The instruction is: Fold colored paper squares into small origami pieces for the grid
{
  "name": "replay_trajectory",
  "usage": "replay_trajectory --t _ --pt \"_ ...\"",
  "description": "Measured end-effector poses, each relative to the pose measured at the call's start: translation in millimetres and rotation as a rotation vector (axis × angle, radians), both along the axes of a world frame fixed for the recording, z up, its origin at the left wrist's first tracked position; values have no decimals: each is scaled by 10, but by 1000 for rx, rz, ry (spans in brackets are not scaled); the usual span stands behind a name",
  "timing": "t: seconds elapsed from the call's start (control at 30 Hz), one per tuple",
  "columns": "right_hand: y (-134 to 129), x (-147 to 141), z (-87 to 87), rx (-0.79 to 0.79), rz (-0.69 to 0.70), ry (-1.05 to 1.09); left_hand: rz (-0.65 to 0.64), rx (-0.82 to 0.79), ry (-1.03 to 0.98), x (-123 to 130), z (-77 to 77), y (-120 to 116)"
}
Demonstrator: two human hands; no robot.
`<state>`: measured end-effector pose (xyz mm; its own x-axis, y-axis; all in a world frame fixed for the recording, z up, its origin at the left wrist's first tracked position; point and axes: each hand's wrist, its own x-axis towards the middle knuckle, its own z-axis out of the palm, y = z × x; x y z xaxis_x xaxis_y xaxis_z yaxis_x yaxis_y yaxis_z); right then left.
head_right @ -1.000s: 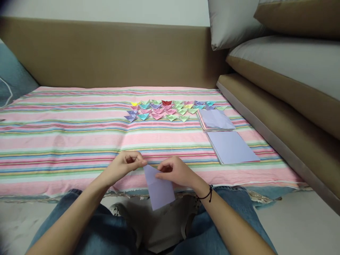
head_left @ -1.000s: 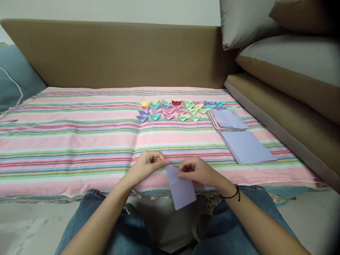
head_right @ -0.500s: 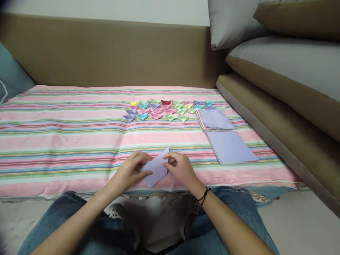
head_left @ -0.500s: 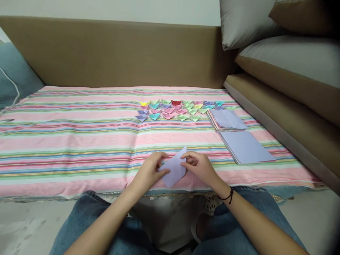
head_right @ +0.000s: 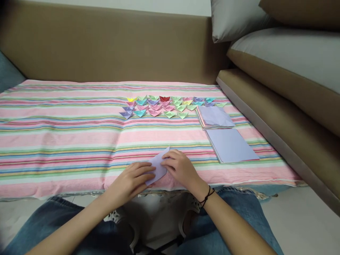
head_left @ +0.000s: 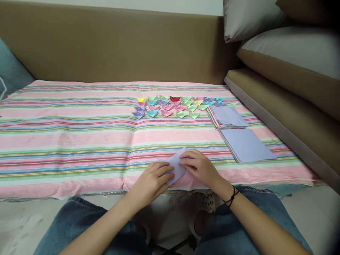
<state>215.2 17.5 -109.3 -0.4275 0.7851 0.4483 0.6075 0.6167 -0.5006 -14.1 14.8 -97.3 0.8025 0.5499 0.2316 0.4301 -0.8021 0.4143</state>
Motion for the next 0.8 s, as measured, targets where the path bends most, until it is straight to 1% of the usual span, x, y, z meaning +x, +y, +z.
replay_trajectory --t 0.2,0.3,0.37,0.43,0.57,0.63,0.7,0.77,0.8 --pt "-89 0 55 -62 41 14 108 -146 -150 18 11 52" --pt "-143 -21 76 -140 47 49 227 -201 -202 78 -15 72" --pt "-167 -39 75 -208 46 87 310 -208 -215 124 -42 82" --pt "-178 -65 59 -259 17 127 368 -197 -230 164 -74 94" --pt "-170 -142 6 -297 -130 219 435 -160 -252 201 -120 111" --pt "-157 -176 -11 -311 -175 237 438 -64 -233 199 -116 99" --pt "-144 -197 -15 -324 -188 240 405 140 -193 197 -98 55" --pt "-133 -204 -13 -329 -183 244 315 374 -147 207 -88 -24" --pt "-130 -204 -11 -327 -177 244 257 462 -127 220 -92 -76"
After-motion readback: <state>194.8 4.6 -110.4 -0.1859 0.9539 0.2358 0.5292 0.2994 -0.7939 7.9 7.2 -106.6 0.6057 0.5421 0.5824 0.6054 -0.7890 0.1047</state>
